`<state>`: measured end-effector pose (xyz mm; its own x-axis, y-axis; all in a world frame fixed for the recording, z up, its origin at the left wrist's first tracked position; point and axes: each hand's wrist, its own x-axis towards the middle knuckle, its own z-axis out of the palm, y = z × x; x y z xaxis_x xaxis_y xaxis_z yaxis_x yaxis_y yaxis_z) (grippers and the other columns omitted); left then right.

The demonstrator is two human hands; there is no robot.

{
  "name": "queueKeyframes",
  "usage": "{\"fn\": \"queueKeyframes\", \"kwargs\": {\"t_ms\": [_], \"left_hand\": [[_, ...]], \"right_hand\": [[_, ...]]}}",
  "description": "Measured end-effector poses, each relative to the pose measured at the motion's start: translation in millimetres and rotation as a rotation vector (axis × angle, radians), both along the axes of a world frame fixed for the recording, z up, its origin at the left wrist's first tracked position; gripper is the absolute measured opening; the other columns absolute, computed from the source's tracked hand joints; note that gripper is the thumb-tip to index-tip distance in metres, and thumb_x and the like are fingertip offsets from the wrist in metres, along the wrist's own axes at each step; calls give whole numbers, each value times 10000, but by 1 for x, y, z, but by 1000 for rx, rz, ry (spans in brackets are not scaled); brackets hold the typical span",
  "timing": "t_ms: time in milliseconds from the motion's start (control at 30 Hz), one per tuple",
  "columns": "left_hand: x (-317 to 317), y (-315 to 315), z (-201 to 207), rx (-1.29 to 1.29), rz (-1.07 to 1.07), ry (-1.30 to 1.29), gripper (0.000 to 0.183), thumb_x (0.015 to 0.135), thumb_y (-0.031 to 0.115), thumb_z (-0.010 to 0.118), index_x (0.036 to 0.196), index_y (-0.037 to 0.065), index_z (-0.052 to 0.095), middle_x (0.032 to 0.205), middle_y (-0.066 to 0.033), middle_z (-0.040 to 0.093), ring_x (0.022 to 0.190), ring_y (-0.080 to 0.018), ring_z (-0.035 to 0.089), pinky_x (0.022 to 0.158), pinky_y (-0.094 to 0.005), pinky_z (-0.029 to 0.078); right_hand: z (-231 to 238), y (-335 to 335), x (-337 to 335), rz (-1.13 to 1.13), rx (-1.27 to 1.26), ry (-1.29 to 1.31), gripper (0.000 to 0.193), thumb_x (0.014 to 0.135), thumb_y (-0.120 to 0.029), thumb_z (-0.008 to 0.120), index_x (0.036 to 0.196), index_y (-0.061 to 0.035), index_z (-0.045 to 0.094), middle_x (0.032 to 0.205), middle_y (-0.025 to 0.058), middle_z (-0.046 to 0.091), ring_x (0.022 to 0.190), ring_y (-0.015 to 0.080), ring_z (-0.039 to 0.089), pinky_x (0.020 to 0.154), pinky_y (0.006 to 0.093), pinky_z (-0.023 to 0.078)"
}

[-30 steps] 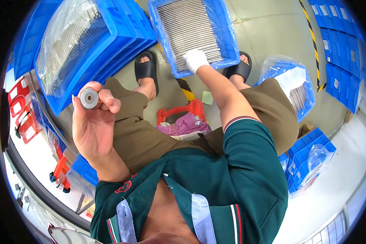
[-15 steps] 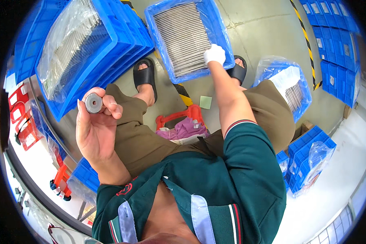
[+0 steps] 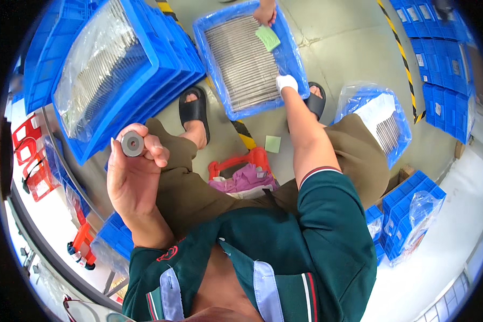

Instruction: Inspecting and sorting metal rods or components at a fabrication floor workstation.

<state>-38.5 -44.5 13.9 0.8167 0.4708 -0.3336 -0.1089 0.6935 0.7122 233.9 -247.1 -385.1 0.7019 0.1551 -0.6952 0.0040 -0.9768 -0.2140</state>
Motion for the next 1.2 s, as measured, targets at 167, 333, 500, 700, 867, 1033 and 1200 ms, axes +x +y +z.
{"fn": "queueKeyframes", "kwargs": {"t_ms": [167, 333, 500, 700, 867, 1033, 1200], "left_hand": [[-11, 4, -3, 38, 10, -45, 397, 942, 316, 415, 1075, -44, 521, 874, -159, 616, 721, -222, 594, 697, -328, 471], [-7, 3, -10, 51, -66, -62, 393, 938, 312, 431, 1082, -41, 525, 904, -161, 621, 731, -204, 597, 704, -321, 464], [3, -8, -2, 124, -175, -162, 401, 965, 305, 371, 1114, -43, 501, 916, -143, 595, 781, -196, 561, 734, -298, 453], [4, -78, 48, -13, -463, -451, 419, 937, 406, 402, 1101, 22, 446, 745, -61, 510, 604, -151, 448, 586, -294, 362], [10, -136, 108, -291, -792, -958, 406, 940, 347, 359, 1076, -23, 455, 774, -245, 616, 631, -378, 628, 497, -382, 454], [3, -202, 182, 12, -568, -429, 236, 895, 260, 519, 904, 25, 538, 642, -134, 591, 508, -232, 541, 518, -314, 457], [28, -222, 152, -226, -806, -635, 217, 908, 230, 482, 886, 24, 547, 637, -151, 595, 550, -248, 565, 507, -306, 461]], "right_hand": [[56, 20, -13, 71, -64, -91, 340, 778, -243, 493, 995, -34, 652, 1092, 215, 578, 1062, 350, 543, 898, 411, 426], [139, -7, 40, 643, -194, 44, 357, 770, -331, 537, 966, -59, 661, 1030, 184, 614, 959, 345, 587, 841, 403, 451], [273, -65, 69, 641, -135, -277, 341, 783, -298, 504, 978, -61, 653, 1028, 194, 612, 959, 352, 578, 846, 390, 451], [322, -235, 34, 243, 66, -539, 341, 831, -318, 469, 1001, -58, 610, 999, 192, 609, 951, 362, 563, 845, 398, 439], [287, -381, -31, -35, -321, -440, 312, 831, -312, 489, 979, -67, 612, 1041, 183, 597, 1006, 347, 551, 867, 408, 432], [244, -436, -99, -224, -353, -319, 298, 820, -287, 500, 1001, -74, 604, 1074, 174, 586, 1027, 338, 542, 879, 405, 431], [202, -403, -132, -350, -103, -453, 408, 820, -319, 489, 1135, -72, 567, 1152, 181, 557, 1090, 326, 513, 939, 382, 398]]}}
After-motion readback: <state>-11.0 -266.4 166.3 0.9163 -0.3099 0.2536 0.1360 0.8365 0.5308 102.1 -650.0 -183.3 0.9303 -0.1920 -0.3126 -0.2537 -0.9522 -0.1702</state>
